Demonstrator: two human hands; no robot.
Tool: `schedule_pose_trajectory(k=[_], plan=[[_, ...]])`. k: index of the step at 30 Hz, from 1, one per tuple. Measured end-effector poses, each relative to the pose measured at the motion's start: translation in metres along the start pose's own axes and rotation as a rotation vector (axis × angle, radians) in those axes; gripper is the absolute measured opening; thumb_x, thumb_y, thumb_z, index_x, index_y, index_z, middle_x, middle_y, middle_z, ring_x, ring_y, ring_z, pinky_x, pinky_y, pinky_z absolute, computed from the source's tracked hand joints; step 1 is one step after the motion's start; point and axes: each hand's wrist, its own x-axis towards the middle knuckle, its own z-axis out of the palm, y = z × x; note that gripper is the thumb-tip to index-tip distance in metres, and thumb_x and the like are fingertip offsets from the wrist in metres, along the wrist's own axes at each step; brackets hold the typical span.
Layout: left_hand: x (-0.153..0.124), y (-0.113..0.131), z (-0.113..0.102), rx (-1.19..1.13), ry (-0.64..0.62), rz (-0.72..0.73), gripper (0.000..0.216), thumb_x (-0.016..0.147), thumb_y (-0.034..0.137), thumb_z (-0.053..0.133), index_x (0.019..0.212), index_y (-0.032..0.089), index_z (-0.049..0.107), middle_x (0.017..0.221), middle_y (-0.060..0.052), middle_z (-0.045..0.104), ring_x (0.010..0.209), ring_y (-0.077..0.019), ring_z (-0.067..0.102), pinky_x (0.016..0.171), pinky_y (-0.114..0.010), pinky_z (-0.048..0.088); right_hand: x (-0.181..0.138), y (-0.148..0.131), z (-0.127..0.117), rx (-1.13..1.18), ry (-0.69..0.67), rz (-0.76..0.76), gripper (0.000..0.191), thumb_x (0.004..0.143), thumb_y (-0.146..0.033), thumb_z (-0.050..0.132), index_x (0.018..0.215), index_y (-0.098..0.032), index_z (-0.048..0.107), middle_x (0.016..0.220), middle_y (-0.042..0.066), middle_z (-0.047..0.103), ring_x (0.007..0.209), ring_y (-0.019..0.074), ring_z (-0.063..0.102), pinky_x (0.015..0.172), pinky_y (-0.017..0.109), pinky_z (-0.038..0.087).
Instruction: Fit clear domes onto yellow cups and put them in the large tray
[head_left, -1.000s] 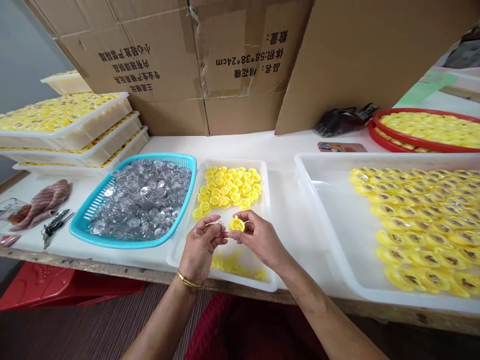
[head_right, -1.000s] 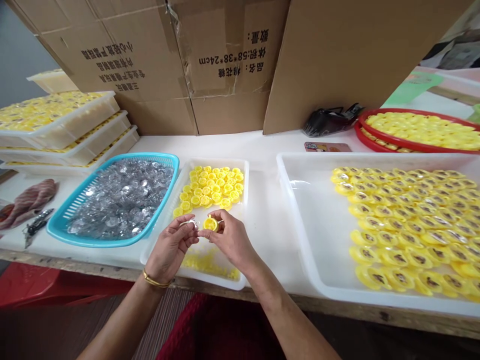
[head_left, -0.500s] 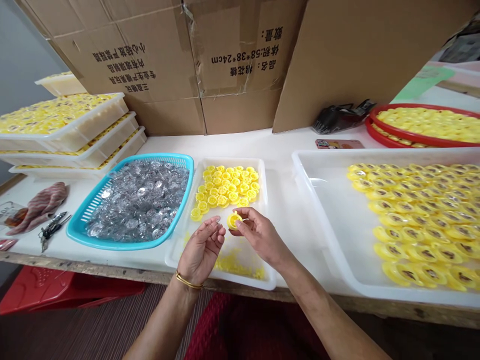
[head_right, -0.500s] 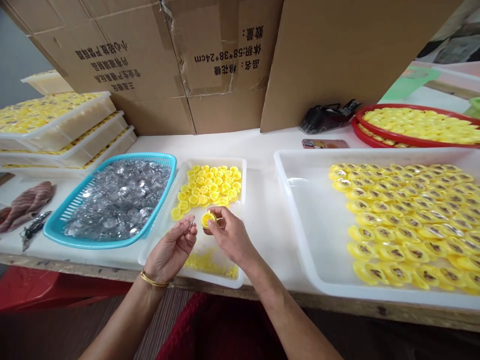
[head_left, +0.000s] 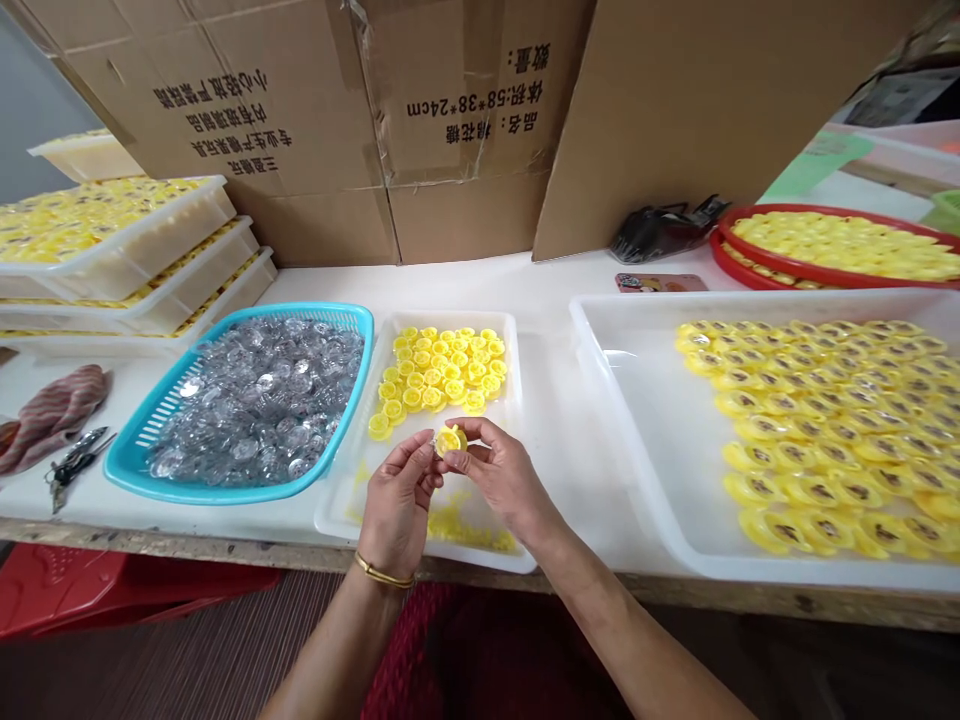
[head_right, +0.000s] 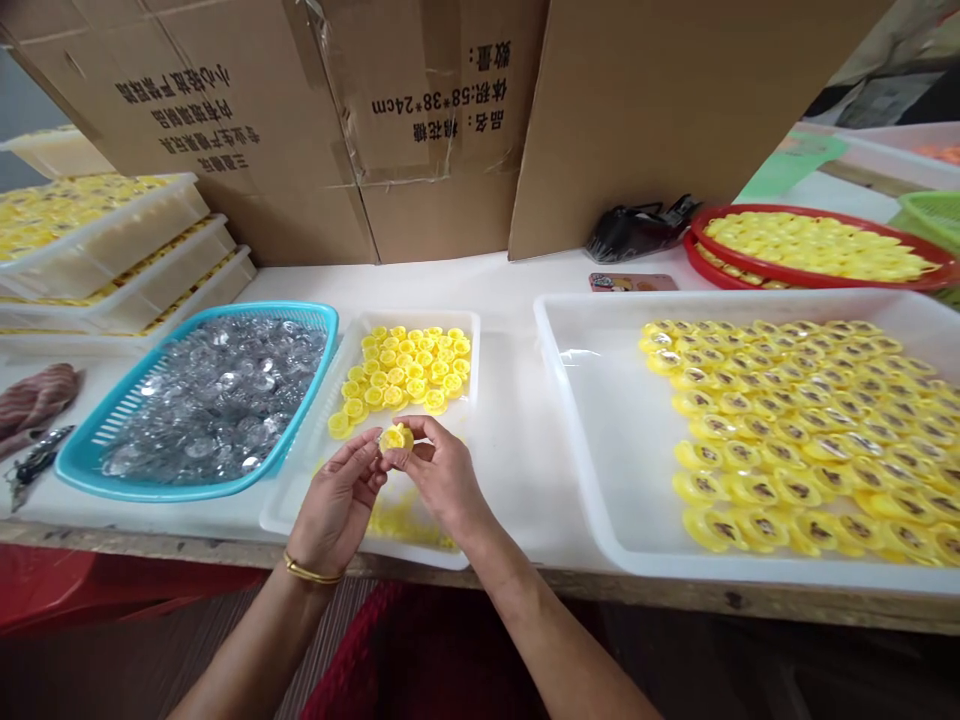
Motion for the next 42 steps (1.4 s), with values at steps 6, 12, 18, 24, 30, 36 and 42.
schedule_pose_trajectory(k=[6, 12, 18, 24, 30, 36, 42], plan=[[-0.003, -0.001, 0.005, 0.132, -0.022, 0.093, 0.032, 0.059, 0.027, 0.082, 0.082, 0.014, 0.063, 0.067, 0.001, 0.063, 0.055, -0.0071, 0.056, 0.053, -0.018, 0.044, -0.001, -0.002, 0.002, -0.049, 0.065, -0.02, 0.031, 0.067, -0.034, 0.074, 0.092, -0.02, 0.061, 0.079, -0.001, 0.064, 0.063, 0.0132, 0.062, 0.061, 0.029, 0.056], [0.001, -0.004, 0.001, 0.345, -0.001, 0.226, 0.03, 0.066, 0.031, 0.077, 0.088, 0.017, 0.063, 0.065, 0.003, 0.06, 0.056, -0.0076, 0.053, 0.053, -0.019, 0.041, -0.002, 0.004, 0.002, -0.132, 0.066, -0.062, 0.031, 0.072, -0.032, 0.071, 0.1, -0.02, 0.063, 0.081, 0.0, 0.067, 0.076, 0.0167, 0.066, 0.071, 0.03, 0.055], [0.003, -0.011, -0.002, 0.417, -0.022, 0.298, 0.028, 0.07, 0.033, 0.074, 0.089, 0.017, 0.062, 0.065, 0.003, 0.059, 0.056, -0.0086, 0.055, 0.053, -0.019, 0.044, -0.002, 0.007, 0.002, -0.113, 0.071, -0.081, 0.035, 0.073, -0.037, 0.07, 0.103, -0.02, 0.064, 0.094, 0.004, 0.071, 0.087, 0.0202, 0.068, 0.076, 0.031, 0.056], [0.005, -0.008, -0.004, 0.519, -0.064, 0.366, 0.027, 0.072, 0.032, 0.073, 0.09, 0.016, 0.061, 0.064, 0.004, 0.058, 0.055, -0.0087, 0.056, 0.052, -0.019, 0.046, -0.002, 0.01, 0.002, -0.137, 0.099, -0.15, 0.031, 0.076, -0.036, 0.068, 0.103, -0.019, 0.065, 0.099, 0.006, 0.071, 0.089, 0.0219, 0.069, 0.08, 0.034, 0.057], [0.005, -0.005, -0.003, 0.547, -0.111, 0.322, 0.026, 0.074, 0.034, 0.071, 0.09, 0.016, 0.059, 0.065, 0.003, 0.058, 0.055, -0.0096, 0.056, 0.05, -0.019, 0.046, -0.005, 0.007, -0.001, -0.195, 0.118, -0.211, 0.023, 0.081, -0.032, 0.064, 0.099, -0.018, 0.066, 0.096, 0.007, 0.071, 0.084, 0.0205, 0.07, 0.078, 0.034, 0.057], [0.007, 0.008, -0.004, 0.636, -0.24, 0.221, 0.038, 0.074, 0.035, 0.071, 0.107, 0.019, 0.06, 0.083, 0.0, 0.062, 0.072, -0.0118, 0.06, 0.059, -0.021, 0.049, -0.006, 0.002, -0.003, -0.114, 0.069, -0.212, 0.02, 0.08, -0.031, 0.064, 0.094, -0.017, 0.065, 0.085, 0.005, 0.071, 0.077, 0.0186, 0.07, 0.073, 0.032, 0.059], [0.001, 0.011, -0.004, 0.706, -0.238, 0.24, 0.035, 0.076, 0.038, 0.068, 0.097, 0.011, 0.065, 0.083, -0.007, 0.069, 0.072, -0.0167, 0.064, 0.063, -0.026, 0.05, -0.006, 0.001, -0.004, 0.022, 0.023, -0.105, 0.022, 0.076, -0.033, 0.069, 0.089, -0.016, 0.065, 0.078, 0.002, 0.069, 0.07, 0.0172, 0.068, 0.07, 0.034, 0.059]])
